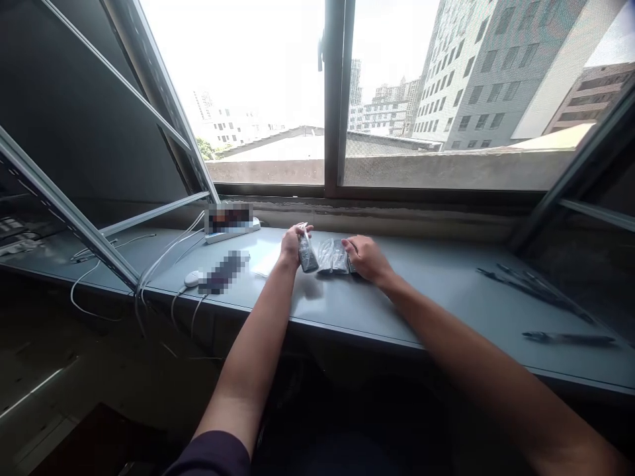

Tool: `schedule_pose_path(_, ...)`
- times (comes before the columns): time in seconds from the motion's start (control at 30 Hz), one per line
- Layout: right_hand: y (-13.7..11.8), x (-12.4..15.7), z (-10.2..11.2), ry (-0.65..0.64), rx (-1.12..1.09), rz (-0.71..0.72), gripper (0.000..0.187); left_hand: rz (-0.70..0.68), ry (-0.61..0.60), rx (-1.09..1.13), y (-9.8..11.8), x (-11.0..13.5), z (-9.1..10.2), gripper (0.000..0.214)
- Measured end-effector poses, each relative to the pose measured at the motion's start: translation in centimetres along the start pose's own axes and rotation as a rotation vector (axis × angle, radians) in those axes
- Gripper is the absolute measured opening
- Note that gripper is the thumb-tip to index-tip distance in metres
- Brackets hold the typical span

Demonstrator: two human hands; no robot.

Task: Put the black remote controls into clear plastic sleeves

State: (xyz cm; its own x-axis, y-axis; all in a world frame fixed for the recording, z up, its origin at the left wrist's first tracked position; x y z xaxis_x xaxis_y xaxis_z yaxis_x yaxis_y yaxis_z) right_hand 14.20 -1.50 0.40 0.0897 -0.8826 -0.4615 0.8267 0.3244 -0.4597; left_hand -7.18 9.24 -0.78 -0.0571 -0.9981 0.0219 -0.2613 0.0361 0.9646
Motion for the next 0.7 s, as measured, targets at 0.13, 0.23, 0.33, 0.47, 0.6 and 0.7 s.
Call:
schedule_pose_path(0.13,-1.0,-0.2,0.0,-0.026,-0.419,-0.001,0.059,-0.002,-0.124,0.157,0.1,0.4,-1.8,0.045)
schedule_pose_path(0.23,-1.6,-0.1,-1.3,-0.158,-0.757,-0.062,0.063,0.007,-0.219,0.192,-0.5,1.1,-3.5,0.035)
schedule_pose_path(0.33,-1.8,0.1,-2.3,-0.25,-1.065,-0.186,0.056,0.012,-0.278,0.218,-1.0,1.7,-4.7,0.029)
schedule_pose_path(0.47,-1.8,0.8,-2.5,-0.389,-1.3,-0.359,0.036,-0.033,-0.259,0.216,-0.9,2.0,-4.8,0.022)
schedule_pose_path(0.6,-2.0,1.8,-2.5,-0.613,-1.342,-0.462,0.025,-0.053,-0.277,0.119,-0.8,2.3,-5.1,0.032)
schedule_pose_path(0.7,-2.3,2.0,-2.2,-0.65,-1.388,-0.449,0.016,-0.01,-0.295,0.127,-1.0,2.2,-5.2,0.036)
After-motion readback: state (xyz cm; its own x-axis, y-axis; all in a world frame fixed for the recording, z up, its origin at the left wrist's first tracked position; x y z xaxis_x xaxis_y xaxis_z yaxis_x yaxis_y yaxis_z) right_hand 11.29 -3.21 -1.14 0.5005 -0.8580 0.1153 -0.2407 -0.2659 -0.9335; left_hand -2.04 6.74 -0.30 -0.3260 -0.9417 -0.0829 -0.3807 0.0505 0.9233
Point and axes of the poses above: each hand's wrist, its own x-axis away from the middle knuckle, its own z-axis out of the back of the hand, y = z × x, the point moved 6 cm from there along -x, towards the middle knuckle, and after that the axes turned 4 degrees about z, right-handed, at the moved point
